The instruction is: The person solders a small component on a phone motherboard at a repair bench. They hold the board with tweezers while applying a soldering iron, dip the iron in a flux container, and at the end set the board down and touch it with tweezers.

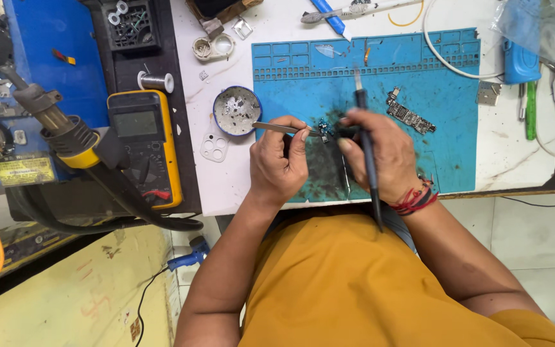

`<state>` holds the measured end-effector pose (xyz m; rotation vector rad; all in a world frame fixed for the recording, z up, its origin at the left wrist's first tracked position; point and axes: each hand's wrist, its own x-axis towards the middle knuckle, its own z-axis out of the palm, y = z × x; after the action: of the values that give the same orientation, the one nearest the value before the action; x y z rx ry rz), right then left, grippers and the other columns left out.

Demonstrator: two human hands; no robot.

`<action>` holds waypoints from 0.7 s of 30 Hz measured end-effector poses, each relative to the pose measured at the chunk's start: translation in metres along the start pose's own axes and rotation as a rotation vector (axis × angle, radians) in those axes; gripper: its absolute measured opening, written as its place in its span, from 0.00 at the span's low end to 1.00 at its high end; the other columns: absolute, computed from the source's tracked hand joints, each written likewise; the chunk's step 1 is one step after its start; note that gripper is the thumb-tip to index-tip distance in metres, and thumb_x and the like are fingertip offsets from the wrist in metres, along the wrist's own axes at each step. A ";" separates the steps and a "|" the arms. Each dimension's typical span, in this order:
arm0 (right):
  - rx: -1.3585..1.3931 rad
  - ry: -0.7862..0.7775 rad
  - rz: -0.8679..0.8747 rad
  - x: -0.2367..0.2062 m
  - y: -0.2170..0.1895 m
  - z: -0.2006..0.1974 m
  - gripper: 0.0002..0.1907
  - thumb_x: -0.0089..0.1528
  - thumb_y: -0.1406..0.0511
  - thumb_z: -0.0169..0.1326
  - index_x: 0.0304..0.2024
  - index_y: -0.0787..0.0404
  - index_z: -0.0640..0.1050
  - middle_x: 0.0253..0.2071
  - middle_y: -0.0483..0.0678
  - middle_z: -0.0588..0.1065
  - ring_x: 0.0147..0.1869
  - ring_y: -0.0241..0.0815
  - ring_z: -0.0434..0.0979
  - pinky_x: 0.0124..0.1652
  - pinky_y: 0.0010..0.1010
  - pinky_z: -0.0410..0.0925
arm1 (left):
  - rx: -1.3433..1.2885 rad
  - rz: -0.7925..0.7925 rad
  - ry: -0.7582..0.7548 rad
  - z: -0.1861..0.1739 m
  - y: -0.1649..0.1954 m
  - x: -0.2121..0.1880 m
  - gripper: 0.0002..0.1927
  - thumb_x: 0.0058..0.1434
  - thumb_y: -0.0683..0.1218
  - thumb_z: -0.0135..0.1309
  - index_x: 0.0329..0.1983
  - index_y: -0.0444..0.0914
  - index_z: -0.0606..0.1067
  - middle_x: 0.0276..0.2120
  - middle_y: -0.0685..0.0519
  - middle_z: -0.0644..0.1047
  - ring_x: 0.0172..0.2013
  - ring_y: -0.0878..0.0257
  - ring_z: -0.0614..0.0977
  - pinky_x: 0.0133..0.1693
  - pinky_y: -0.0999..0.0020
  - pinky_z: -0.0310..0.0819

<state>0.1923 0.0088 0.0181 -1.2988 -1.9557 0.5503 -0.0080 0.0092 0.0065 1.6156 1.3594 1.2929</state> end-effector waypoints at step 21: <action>0.127 0.146 -0.098 -0.031 0.006 0.000 0.04 0.66 0.69 0.55 0.37 0.64 0.74 0.32 0.52 0.77 0.30 0.48 0.76 0.33 0.35 0.68 | 0.089 0.078 -0.051 0.003 -0.004 -0.001 0.07 0.68 0.36 0.56 0.46 0.35 0.71 0.36 0.51 0.79 0.27 0.61 0.81 0.30 0.68 0.74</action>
<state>0.2035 -0.0170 0.0036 -1.1261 -1.8230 0.5085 -0.0064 0.0097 0.0016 1.7664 1.3521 1.2427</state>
